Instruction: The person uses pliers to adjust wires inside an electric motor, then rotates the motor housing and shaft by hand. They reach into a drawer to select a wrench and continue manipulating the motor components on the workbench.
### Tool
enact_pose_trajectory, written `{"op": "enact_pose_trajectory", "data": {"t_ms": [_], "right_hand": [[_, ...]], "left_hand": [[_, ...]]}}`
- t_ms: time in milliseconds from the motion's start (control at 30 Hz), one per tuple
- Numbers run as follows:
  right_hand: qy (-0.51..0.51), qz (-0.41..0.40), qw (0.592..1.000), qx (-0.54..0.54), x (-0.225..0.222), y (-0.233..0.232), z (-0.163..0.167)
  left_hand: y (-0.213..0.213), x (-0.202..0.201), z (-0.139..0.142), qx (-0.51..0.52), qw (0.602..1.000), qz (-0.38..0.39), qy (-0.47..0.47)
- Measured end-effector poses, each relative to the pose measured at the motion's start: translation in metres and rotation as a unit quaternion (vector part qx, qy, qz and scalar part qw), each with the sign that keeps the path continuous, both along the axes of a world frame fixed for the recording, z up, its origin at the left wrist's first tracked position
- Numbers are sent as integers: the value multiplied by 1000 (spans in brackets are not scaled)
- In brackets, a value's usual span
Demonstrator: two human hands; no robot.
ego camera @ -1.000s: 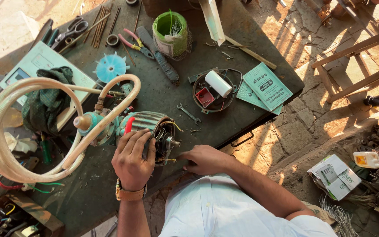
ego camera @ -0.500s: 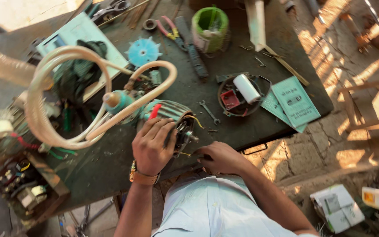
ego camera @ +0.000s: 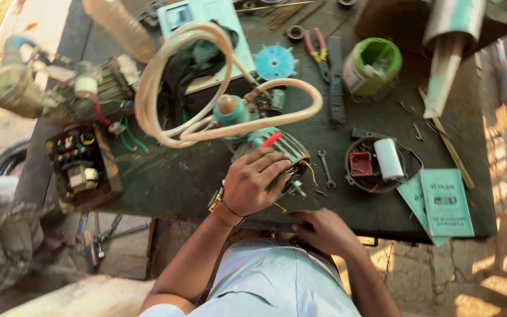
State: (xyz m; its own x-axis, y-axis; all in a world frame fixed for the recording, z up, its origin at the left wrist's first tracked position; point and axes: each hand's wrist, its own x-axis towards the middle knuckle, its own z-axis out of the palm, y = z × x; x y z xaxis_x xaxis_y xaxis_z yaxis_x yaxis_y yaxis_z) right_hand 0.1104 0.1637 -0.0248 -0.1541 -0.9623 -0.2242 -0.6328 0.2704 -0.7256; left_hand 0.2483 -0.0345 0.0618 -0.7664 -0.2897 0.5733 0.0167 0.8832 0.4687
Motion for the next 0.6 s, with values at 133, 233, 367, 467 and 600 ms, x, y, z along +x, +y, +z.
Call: {"op": "enact_pose_trajectory", "data": {"t_ms": [133,233,367,467,600], "right_hand": [[-79,-8,995,-57,5,2,-5],[-142,-113,981,-71,5,4,12],[-89,-133,983,-86,-2,0,32],[-37,-69,996,46,-4,-3,31],[-39,55,994,81,-1,-4,21]], "left_hand": [[4,1,-5,-50,997,61,6],[8,-1,-5,-67,991,114,-7],[12,-3,-3,-48,987,147,-29],[15,-4,-2,-35,984,164,-52],[22,-3,-5,-30,981,180,-67]]}}
